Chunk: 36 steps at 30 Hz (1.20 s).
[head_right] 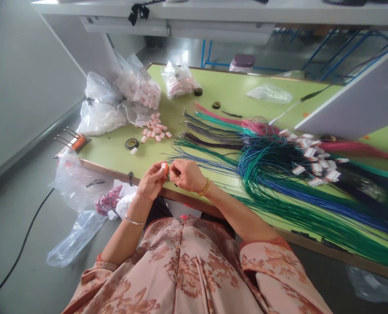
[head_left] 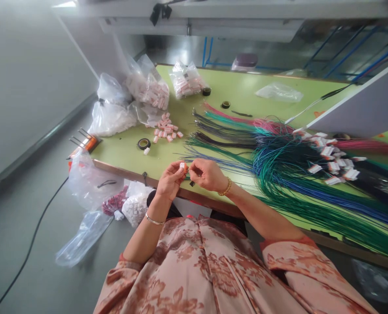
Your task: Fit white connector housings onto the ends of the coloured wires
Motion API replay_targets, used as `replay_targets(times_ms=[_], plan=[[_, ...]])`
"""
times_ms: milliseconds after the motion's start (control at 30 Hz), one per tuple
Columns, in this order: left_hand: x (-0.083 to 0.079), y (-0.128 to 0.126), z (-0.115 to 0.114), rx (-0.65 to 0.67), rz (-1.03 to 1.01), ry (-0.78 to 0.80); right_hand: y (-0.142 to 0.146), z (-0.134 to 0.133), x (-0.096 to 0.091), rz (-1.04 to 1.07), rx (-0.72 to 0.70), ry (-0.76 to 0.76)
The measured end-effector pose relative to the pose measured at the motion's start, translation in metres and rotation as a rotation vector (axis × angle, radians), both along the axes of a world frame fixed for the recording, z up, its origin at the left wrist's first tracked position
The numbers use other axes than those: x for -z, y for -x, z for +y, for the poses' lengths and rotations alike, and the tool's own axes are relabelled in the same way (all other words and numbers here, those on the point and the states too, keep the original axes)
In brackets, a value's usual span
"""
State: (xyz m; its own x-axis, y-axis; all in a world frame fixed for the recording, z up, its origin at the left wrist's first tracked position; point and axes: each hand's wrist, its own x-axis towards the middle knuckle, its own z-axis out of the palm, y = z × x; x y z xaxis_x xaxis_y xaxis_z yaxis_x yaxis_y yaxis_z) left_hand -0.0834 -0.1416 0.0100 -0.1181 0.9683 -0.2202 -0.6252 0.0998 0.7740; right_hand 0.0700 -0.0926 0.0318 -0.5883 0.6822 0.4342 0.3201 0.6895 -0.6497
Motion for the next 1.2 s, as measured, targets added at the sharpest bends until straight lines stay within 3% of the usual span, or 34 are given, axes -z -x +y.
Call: replay_targets(times_ms=[300,567,700,800,933,1100,1200], plan=[[0.002,-0.008,-0.001,-0.1,0.095,0.029,-0.002,0.0,0.008,-0.031,-0.024,0.114],[0.006,-0.01,-0.011,-0.138,0.233,0.027,0.007,-0.014,0.018,-0.124,0.062,0.054],[0.006,-0.001,-0.011,-0.053,0.203,0.065,-0.009,0.004,0.01,-0.096,-0.066,0.216],[0.008,0.006,-0.009,-0.039,0.183,0.084,-0.026,0.032,0.004,-0.109,0.057,0.246],[0.01,0.009,-0.009,-0.028,0.176,0.089,-0.03,0.058,0.008,-0.391,0.138,0.146],[0.012,0.008,-0.011,-0.008,0.15,0.087,-0.012,0.061,0.027,-0.669,0.234,0.063],[0.014,0.009,-0.012,-0.004,0.145,0.091,-0.009,0.062,0.032,-0.739,0.215,0.019]])
